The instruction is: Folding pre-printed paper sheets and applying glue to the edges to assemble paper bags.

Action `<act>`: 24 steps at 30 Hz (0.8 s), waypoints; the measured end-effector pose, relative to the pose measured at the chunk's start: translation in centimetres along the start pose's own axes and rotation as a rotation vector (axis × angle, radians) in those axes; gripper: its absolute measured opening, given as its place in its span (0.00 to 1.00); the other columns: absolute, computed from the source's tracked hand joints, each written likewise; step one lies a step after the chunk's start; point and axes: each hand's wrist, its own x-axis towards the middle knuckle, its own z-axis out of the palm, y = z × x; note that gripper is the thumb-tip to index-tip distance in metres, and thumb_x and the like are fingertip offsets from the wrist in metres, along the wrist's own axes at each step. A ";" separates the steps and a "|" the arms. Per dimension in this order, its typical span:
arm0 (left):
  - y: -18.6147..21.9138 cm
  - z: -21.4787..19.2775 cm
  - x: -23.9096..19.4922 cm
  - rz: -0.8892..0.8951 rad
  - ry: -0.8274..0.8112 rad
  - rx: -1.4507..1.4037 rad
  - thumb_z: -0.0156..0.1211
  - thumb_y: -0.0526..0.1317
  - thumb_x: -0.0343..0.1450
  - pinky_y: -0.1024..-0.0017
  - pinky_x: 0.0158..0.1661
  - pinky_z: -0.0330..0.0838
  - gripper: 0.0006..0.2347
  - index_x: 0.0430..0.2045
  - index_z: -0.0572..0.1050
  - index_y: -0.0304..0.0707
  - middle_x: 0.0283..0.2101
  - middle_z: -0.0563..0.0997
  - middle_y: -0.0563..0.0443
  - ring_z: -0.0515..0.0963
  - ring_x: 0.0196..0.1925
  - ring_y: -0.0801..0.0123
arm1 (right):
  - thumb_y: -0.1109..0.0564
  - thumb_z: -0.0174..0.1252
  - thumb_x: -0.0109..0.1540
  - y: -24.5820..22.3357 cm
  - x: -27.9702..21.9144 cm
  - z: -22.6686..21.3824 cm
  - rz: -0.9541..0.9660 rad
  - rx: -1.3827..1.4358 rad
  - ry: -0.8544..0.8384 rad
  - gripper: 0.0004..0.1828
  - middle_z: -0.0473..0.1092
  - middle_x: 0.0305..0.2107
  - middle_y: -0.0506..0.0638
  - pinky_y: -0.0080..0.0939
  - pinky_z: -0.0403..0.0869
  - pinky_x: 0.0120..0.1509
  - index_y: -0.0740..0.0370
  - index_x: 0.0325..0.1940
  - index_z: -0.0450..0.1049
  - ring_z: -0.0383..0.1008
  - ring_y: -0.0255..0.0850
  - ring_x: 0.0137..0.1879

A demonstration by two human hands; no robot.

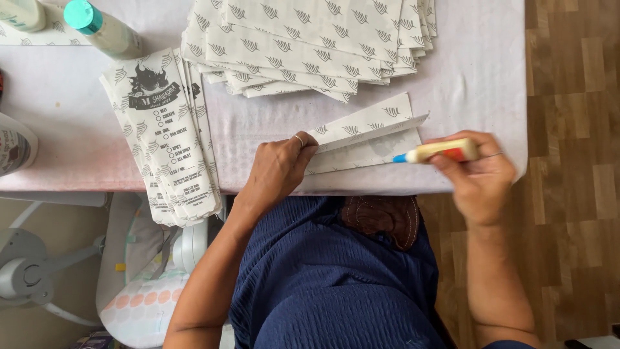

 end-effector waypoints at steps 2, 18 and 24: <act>-0.1 -0.1 0.2 -0.021 -0.023 0.007 0.52 0.39 0.77 0.60 0.21 0.61 0.05 0.34 0.73 0.40 0.14 0.71 0.51 0.69 0.14 0.51 | 0.71 0.64 0.63 0.4 0.0 2.1 -0.058 -0.010 -0.061 0.18 0.75 0.45 0.66 0.44 0.84 0.57 0.72 0.54 0.68 0.81 0.54 0.50; 1.4 -2.3 0.9 -0.129 -0.125 -0.002 0.57 0.38 0.75 0.54 0.39 0.78 0.04 0.36 0.75 0.38 0.28 0.86 0.44 0.86 0.29 0.48 | 0.71 0.67 0.66 6.7 -0.7 -6.4 -0.045 -0.023 0.170 0.17 0.74 0.40 0.64 0.45 0.81 0.56 0.73 0.54 0.67 0.80 0.47 0.48; 1.4 -2.5 1.1 -0.135 -0.138 -0.015 0.57 0.38 0.75 0.54 0.39 0.78 0.04 0.36 0.75 0.38 0.29 0.87 0.45 0.86 0.30 0.49 | 0.74 0.67 0.65 5.2 -0.2 -3.4 -0.073 -0.050 0.136 0.16 0.74 0.38 0.67 0.48 0.80 0.54 0.75 0.52 0.67 0.79 0.47 0.45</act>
